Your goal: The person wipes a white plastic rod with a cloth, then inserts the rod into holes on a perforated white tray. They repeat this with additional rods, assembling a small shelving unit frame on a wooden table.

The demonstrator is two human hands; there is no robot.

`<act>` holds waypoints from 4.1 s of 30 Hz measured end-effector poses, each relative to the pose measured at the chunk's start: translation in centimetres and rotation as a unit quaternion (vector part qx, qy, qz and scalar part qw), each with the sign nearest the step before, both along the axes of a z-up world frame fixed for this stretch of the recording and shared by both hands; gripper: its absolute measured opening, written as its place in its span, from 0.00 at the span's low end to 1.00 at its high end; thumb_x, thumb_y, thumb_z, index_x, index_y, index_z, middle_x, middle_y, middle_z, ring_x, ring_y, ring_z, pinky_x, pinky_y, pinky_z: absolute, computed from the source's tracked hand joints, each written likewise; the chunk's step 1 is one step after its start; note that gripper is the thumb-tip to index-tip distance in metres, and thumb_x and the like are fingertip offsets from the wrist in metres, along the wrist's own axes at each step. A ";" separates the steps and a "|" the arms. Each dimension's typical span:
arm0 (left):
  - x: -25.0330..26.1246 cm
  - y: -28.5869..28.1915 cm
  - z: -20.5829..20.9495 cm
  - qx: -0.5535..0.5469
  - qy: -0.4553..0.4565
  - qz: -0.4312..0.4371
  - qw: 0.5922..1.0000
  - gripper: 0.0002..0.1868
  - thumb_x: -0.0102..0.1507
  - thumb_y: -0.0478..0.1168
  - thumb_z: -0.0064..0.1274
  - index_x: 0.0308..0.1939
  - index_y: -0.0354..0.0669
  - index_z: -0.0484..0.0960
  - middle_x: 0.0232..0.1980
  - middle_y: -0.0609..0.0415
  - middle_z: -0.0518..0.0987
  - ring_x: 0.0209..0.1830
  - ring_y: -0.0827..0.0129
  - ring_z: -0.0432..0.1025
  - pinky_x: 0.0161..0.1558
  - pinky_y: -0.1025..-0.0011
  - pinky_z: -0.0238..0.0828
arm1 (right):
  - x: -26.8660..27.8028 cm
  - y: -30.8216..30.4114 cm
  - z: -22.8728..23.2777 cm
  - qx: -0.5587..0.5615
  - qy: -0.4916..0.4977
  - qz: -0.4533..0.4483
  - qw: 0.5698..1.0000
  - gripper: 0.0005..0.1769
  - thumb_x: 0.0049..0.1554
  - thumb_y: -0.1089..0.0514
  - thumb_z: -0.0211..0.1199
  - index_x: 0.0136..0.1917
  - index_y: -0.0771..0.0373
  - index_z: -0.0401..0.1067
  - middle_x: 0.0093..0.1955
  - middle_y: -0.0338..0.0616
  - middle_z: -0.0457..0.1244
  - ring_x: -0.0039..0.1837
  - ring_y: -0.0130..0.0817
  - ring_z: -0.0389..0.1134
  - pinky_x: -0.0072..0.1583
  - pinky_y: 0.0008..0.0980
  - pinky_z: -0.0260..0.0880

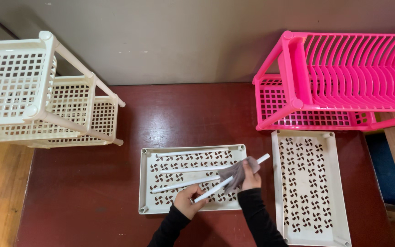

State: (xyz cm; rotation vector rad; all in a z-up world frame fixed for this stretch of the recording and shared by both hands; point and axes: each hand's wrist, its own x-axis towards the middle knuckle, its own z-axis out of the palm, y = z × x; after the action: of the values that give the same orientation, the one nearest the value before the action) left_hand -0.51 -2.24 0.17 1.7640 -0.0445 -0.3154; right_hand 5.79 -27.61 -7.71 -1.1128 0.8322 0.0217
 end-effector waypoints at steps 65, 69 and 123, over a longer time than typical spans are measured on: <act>4.5 16.7 3.8 -0.271 -0.065 0.427 0.860 0.16 0.71 0.38 0.47 0.62 0.38 0.69 0.58 0.45 0.79 0.62 0.60 0.75 0.61 0.57 0.78 | -5.1 6.8 4.9 -0.718 -0.155 0.368 0.569 0.35 0.53 0.44 0.62 0.69 0.61 0.62 0.73 0.63 0.49 0.76 0.59 0.49 0.74 0.67 0.49; 6.2 18.1 4.5 -0.232 -0.077 0.411 0.879 0.15 0.71 0.37 0.48 0.61 0.38 0.70 0.58 0.46 0.80 0.62 0.61 0.76 0.61 0.60 0.78 | -6.4 15.5 5.1 -0.639 -0.127 0.518 0.554 0.45 0.57 0.25 0.53 0.76 0.55 0.57 0.81 0.60 0.38 0.81 0.59 0.36 0.74 0.70 0.37; 10.5 18.5 2.8 0.160 -0.162 0.126 0.966 0.16 0.67 0.38 0.53 0.57 0.40 0.80 0.53 0.45 0.83 0.55 0.59 0.80 0.54 0.66 0.77 | -5.9 22.0 8.4 -0.575 0.044 0.637 0.512 0.47 0.59 0.29 0.47 0.82 0.51 0.42 0.85 0.47 0.35 0.85 0.52 0.28 0.77 0.70 0.29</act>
State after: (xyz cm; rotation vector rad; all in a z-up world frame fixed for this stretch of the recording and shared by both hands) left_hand 10.03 16.28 3.02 2.1010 -0.0035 0.1625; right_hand -0.13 -5.63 0.66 -2.8421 -0.2724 0.8895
